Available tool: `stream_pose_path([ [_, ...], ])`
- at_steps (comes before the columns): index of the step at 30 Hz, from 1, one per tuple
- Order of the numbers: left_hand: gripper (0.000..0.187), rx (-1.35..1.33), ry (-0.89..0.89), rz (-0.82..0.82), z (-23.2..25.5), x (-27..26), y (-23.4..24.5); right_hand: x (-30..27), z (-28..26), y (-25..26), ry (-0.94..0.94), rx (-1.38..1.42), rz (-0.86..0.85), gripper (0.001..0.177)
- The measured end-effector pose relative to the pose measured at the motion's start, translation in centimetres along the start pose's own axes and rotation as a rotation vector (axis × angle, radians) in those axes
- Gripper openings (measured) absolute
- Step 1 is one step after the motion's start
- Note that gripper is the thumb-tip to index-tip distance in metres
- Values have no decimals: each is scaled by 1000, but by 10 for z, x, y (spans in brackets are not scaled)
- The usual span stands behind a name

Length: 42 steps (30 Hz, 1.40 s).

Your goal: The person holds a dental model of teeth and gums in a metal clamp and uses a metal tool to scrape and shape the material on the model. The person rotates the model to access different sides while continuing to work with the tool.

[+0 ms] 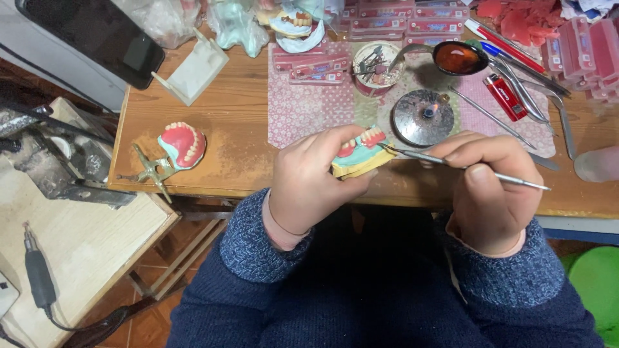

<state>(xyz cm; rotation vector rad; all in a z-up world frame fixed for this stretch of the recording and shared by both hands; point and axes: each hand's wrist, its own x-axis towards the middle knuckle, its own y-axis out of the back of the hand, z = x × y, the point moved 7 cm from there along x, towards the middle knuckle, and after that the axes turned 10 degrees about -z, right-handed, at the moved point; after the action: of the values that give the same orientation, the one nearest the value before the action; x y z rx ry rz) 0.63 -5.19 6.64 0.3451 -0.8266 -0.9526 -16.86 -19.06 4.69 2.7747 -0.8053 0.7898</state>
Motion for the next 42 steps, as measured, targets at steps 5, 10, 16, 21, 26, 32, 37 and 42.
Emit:
stream_pose_path([
  [5, 47, -102, 14, -11, -4, -4, -3, -1, 6, 17, 30, 94, 78, 27],
  [10, 49, -157, 46, 5, -8, -6, -2, -10, 38, 42, 13, 226, 200, 31],
  [16, 52, -39, -7, 20, -2, -6, 2, -7, 66, 38, -182, 569, 223, 30],
  [21, 53, -62, -17, -8, -1, -5, -1, -5, 65, 29, -211, 588, 167, 30],
  [26, 53, -44, -31, 2, 0, -5, -1, -7, 64, 30, -187, 608, 141, 31],
  [32, 51, -54, -47, -10, 2, -4, 0, -11, 65, 30, -197, 615, 154, 31],
  [37, 51, -60, -35, -21, 1, -4, -1, -3, 59, 43, -157, 619, 163, 32],
  [42, 45, 88, -15, -16, 2, 2, -2, 20, 44, 96, 31, 210, 271, 27],
])
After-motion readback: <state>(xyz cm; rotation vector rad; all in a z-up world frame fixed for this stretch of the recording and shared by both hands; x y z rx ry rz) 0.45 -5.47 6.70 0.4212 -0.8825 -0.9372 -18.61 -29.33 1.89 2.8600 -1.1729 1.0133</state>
